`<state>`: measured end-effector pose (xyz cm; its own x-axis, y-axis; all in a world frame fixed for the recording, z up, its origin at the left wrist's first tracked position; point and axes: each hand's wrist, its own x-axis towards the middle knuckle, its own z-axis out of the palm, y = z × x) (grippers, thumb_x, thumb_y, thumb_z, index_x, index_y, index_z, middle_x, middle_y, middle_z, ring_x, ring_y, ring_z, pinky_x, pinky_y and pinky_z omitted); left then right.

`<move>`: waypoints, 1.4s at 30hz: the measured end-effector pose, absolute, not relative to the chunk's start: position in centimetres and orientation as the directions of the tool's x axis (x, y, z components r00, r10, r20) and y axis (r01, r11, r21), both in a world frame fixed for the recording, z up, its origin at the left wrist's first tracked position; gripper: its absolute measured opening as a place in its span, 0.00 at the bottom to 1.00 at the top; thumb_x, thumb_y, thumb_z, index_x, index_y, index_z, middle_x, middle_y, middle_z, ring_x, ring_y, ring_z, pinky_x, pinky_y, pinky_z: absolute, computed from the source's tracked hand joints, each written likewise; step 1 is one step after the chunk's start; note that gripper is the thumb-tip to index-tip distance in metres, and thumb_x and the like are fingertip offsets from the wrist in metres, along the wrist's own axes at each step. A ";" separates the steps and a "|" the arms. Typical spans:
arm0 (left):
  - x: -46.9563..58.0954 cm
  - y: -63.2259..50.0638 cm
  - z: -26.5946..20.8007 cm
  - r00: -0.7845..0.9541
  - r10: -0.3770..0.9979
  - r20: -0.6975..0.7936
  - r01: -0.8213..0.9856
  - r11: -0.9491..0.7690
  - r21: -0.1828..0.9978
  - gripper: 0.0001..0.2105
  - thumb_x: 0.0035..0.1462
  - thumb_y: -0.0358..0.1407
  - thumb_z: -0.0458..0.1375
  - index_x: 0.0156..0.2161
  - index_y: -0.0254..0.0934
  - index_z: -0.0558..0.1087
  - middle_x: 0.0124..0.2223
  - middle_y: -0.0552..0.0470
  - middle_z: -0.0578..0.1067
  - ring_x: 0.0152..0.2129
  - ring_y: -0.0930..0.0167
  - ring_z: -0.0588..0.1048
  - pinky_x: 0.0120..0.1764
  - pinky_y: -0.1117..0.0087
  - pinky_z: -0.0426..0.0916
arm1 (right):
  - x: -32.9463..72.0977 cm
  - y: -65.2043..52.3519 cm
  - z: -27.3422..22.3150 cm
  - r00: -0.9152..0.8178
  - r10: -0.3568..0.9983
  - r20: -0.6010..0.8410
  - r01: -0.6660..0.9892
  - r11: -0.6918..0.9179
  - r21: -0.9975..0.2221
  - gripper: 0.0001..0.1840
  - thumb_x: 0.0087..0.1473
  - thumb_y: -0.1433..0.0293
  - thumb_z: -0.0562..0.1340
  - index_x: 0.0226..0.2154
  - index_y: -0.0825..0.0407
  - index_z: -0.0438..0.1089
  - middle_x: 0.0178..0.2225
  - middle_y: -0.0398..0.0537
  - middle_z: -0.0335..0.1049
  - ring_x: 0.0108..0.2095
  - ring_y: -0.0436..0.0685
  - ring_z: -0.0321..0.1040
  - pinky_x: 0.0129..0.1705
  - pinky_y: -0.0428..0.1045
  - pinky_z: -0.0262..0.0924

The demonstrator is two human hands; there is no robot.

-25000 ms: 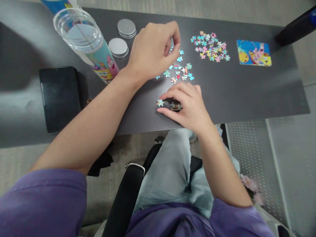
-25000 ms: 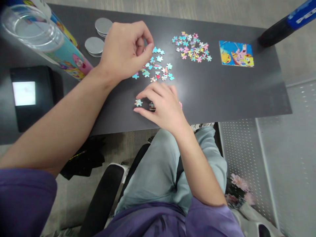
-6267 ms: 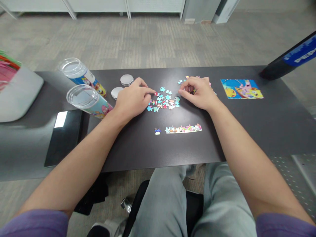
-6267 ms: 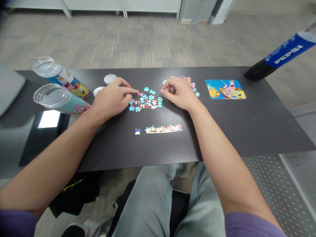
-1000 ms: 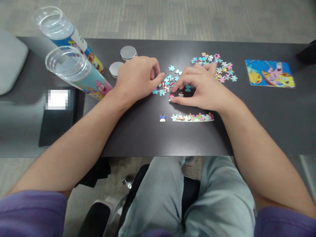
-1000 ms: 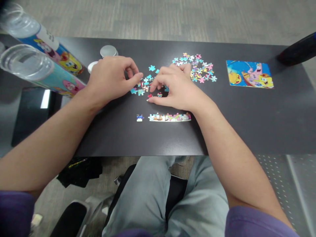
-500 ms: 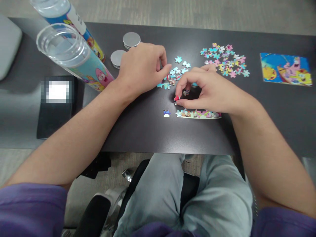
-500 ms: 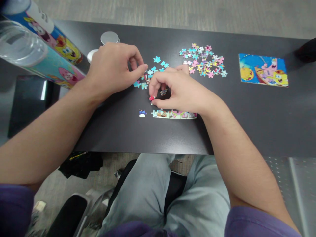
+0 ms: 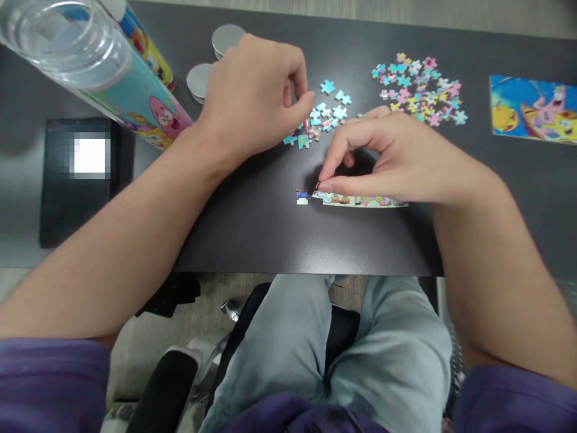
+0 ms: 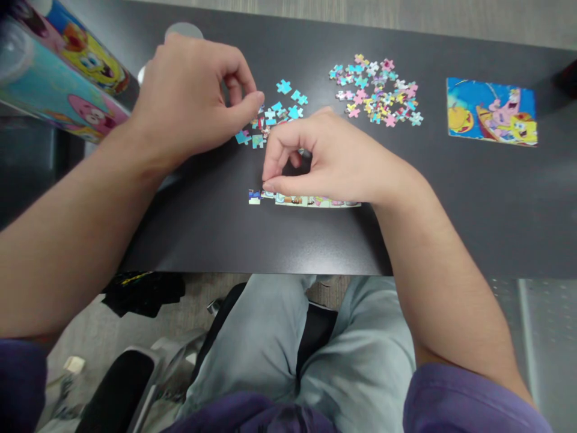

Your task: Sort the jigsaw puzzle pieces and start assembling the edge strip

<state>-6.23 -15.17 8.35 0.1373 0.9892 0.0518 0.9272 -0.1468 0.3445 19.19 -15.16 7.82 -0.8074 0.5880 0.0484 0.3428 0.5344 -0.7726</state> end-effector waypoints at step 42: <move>-5.9 -14.6 7.1 0.127 0.985 0.120 0.956 -0.153 0.249 0.17 0.77 0.42 0.64 0.58 0.59 0.95 0.55 0.53 0.95 0.66 0.44 0.92 0.70 0.36 0.86 | 19.7 -14.3 7.1 -0.824 0.566 -0.019 0.439 0.616 -0.655 0.17 0.73 0.46 0.80 0.42 0.39 0.88 0.47 0.48 0.92 0.47 0.70 0.83 0.52 0.62 0.63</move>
